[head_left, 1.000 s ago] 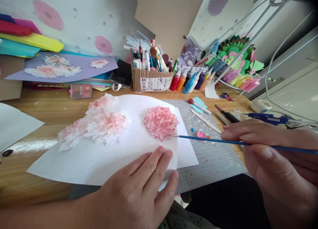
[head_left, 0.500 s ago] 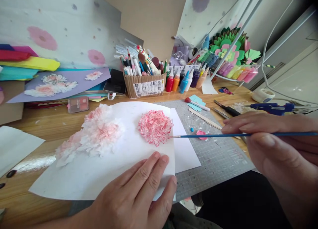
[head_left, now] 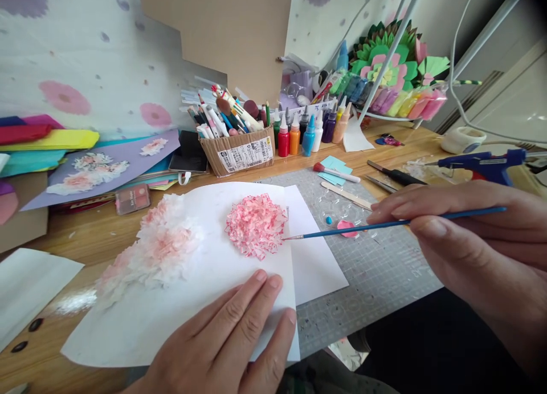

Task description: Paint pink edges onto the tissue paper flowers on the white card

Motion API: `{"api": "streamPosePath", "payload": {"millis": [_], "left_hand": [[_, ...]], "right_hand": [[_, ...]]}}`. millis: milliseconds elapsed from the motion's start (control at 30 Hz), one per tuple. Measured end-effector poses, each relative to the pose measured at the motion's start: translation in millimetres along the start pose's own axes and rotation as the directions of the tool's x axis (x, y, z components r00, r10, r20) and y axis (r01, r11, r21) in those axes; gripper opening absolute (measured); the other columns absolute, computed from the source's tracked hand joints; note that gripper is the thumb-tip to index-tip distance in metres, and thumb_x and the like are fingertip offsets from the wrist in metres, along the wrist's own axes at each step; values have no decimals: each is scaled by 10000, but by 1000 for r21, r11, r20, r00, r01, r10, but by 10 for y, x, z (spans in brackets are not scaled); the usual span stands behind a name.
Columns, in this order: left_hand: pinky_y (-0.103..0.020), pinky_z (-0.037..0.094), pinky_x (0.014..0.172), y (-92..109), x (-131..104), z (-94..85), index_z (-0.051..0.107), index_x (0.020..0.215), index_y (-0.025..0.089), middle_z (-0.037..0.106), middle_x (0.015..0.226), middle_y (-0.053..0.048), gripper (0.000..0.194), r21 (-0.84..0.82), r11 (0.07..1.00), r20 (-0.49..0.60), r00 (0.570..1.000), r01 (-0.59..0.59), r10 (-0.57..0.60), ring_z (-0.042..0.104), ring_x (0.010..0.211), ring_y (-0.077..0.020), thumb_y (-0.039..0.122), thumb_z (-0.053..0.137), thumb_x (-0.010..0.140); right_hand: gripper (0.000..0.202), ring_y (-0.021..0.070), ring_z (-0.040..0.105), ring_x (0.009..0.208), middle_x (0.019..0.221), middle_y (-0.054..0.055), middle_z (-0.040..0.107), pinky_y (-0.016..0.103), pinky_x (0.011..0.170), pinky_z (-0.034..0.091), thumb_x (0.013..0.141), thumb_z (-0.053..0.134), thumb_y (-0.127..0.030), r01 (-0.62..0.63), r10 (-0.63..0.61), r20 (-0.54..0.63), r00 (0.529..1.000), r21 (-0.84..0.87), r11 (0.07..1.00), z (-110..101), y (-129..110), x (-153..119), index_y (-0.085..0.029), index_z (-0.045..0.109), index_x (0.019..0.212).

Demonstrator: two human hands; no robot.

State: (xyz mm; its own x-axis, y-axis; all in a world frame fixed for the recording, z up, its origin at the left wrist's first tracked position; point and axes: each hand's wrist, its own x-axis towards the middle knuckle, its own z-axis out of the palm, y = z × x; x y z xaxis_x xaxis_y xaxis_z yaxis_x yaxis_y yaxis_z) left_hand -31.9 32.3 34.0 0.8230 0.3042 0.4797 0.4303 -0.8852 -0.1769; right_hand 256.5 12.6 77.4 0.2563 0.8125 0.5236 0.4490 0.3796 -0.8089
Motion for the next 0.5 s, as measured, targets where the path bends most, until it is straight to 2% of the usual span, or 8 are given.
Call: {"api": "streamPosePath", "payload": {"millis": [100, 233, 367, 500], "left_hand": [[-367, 335, 1209, -13, -7, 18, 739, 1127, 221, 750, 1228, -107, 344, 0, 1000, -12, 1000, 0, 0, 569, 1319, -228, 170, 408, 1048], [-372, 361, 1196, -56, 2, 59, 757, 1085, 234, 781, 1155, -97, 358, 44, 994, -132, 985, -103, 108, 583, 1308, -231, 176, 406, 1046], [-359, 354, 1199, -53, 25, 36, 747, 1116, 231, 767, 1194, -102, 347, 7, 1000, -23, 1000, -19, 19, 581, 1310, -221, 174, 412, 1045], [-355, 358, 1196, -51, 20, 20, 736, 1145, 234, 766, 1198, -96, 348, 7, 999, -8, 999, -42, 42, 604, 1286, -218, 196, 402, 1052]], "right_hand": [[71, 132, 719, 900, 951, -60, 769, 217, 769, 601, 901, 680, -339, 11, -8, 54, 999, -61, 998, 17, -27, 13, -358, 747, 914], [79, 125, 723, 874, 935, -64, 768, 213, 783, 604, 911, 670, -335, 29, -24, 57, 998, -85, 996, 31, -31, 37, -367, 741, 924], [82, 114, 724, 863, 928, -70, 767, 189, 779, 599, 911, 669, -320, 28, -24, 50, 998, -72, 997, 51, -32, 53, -364, 735, 932], [90, 102, 715, 862, 919, -84, 764, 183, 815, 589, 910, 671, -304, 18, -15, 45, 999, -70, 997, 56, -27, 66, -364, 738, 917]]}}
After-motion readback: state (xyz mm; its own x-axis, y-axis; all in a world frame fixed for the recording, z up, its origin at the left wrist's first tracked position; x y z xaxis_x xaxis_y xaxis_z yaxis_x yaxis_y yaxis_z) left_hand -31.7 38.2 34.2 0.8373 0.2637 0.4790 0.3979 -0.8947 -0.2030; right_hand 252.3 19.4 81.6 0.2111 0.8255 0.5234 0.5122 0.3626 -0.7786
